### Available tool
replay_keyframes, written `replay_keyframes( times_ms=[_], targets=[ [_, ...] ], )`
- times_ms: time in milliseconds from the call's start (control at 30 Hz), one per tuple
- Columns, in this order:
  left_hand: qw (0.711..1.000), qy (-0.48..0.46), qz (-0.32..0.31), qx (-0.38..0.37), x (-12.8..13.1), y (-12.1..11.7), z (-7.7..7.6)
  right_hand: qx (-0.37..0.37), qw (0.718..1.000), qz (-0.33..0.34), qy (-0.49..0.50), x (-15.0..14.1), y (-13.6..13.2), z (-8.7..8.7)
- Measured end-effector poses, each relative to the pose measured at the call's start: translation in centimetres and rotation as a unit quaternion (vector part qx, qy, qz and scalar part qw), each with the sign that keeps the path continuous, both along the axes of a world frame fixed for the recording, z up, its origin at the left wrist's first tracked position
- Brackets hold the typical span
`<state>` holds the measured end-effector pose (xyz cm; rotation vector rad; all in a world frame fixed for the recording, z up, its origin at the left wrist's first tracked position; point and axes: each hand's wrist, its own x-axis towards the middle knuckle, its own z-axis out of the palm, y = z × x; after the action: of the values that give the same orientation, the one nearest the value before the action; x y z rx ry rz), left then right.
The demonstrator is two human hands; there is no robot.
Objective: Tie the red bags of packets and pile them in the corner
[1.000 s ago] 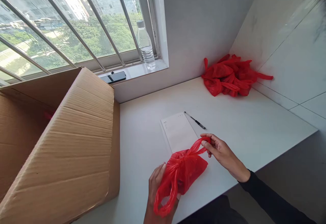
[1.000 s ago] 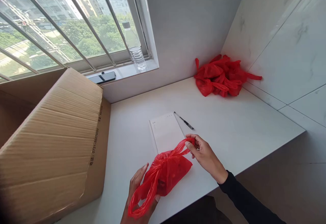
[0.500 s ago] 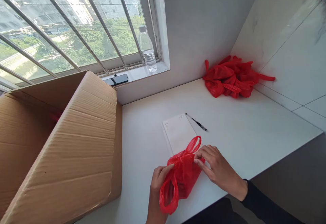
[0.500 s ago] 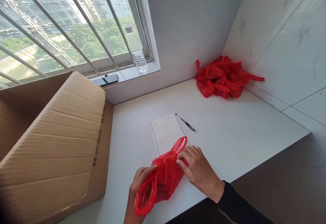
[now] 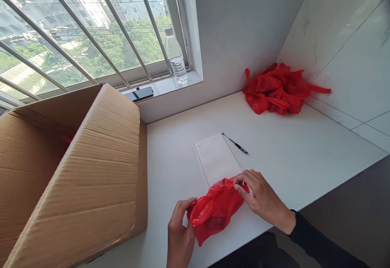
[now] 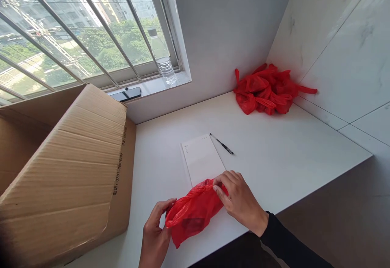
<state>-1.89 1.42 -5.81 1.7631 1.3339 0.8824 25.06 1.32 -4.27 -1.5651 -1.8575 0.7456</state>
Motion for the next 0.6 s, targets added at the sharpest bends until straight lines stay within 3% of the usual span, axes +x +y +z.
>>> replay_keyframes(
  times_ms=[133, 300, 400, 500, 600],
  targets=[
    [0.998, -0.027, 0.011, -0.053, -0.3, 0.2, 0.9, -0.021, 0.999, -0.004, 0.04, 0.1, -0.5, 0.3],
    [0.996, -0.023, -0.041, -0.069, 1.4, 1.1, 1.8, -0.03, 0.999, -0.003, 0.041, -1.2, 0.3, 0.8],
    [0.996, 0.016, -0.067, -0.047, 2.5, 1.4, 1.4, -0.04, 0.999, 0.027, 0.024, -1.7, 0.7, 0.8],
    [0.999, 0.013, -0.049, -0.004, 3.2, 1.5, 0.8, -0.047, 0.998, 0.036, 0.021, -1.8, 0.6, 0.6],
    [1.0, 0.001, -0.021, -0.005, 2.9, 1.5, 0.6, -0.051, 0.998, 0.027, 0.027, -1.5, 0.3, 0.4]
  ],
)
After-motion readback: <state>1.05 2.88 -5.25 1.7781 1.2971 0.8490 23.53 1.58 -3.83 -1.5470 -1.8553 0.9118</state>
